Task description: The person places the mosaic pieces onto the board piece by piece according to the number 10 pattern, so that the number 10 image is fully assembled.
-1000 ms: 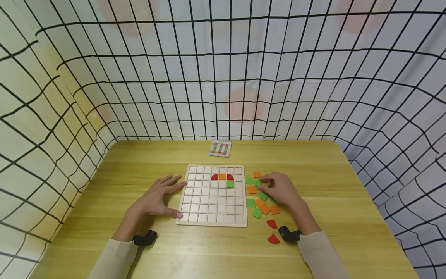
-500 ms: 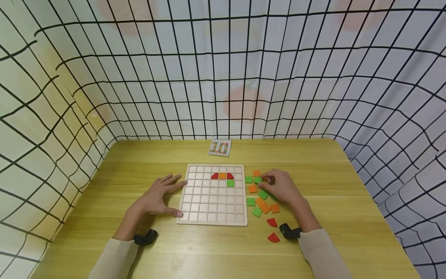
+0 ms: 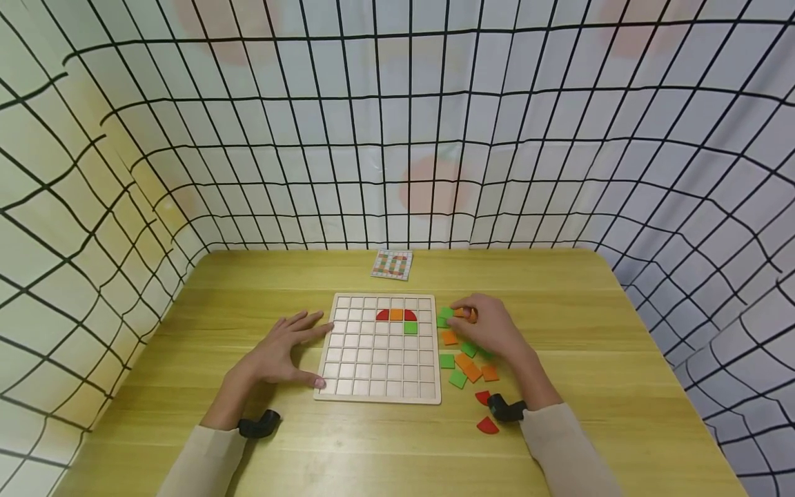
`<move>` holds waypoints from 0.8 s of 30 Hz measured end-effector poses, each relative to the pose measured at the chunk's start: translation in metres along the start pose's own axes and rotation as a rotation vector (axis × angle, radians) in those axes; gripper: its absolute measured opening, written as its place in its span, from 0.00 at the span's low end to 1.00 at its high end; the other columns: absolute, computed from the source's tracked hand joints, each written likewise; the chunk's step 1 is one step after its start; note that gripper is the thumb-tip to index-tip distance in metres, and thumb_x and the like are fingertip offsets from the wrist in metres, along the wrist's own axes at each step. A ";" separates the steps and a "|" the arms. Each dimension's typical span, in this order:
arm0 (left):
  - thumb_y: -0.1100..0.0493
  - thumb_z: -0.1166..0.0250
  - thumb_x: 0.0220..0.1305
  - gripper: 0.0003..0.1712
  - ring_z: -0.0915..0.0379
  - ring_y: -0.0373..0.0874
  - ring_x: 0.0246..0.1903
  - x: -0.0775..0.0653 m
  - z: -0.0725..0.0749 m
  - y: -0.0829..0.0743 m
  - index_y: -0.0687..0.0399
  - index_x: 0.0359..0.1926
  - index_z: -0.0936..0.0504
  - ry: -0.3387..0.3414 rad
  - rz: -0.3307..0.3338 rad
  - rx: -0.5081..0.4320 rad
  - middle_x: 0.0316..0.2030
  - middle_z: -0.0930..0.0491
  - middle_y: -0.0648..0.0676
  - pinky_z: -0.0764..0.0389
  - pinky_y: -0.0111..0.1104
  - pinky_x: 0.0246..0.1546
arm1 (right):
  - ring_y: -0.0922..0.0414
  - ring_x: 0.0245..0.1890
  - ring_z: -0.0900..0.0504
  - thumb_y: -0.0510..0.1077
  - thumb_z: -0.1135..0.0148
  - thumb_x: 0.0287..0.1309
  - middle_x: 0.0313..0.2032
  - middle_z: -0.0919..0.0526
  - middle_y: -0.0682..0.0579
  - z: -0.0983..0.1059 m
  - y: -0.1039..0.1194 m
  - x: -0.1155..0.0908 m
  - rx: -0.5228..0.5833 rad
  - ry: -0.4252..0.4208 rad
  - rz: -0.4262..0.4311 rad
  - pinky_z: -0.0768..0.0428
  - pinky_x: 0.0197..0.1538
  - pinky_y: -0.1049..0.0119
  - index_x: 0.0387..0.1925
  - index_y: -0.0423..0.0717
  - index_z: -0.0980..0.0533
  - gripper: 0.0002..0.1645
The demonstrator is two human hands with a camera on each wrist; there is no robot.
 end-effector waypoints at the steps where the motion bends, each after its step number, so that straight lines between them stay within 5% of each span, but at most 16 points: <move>1: 0.21 0.24 0.39 0.63 0.55 0.64 0.80 0.000 0.000 0.000 0.33 0.77 0.33 0.002 0.001 0.001 0.80 0.43 0.54 0.55 0.70 0.75 | 0.54 0.32 0.31 0.53 0.26 0.62 0.31 0.25 0.53 -0.002 0.004 0.001 0.003 -0.001 0.008 0.33 0.34 0.64 0.48 0.48 0.14 0.18; 24: 0.21 0.25 0.40 0.63 0.56 0.64 0.81 -0.001 0.001 0.000 0.33 0.77 0.34 0.012 -0.005 -0.011 0.81 0.45 0.54 0.57 0.70 0.75 | 0.58 0.26 0.33 0.50 0.24 0.60 0.26 0.25 0.57 -0.068 0.067 0.030 0.044 0.088 0.110 0.36 0.30 0.67 0.48 0.50 0.12 0.16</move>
Point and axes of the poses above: each hand's wrist, its own x-axis towards the middle knuckle, its own z-axis out of the back of the hand, y = z × x, the point moved 5 cm from there along x, towards the middle knuckle
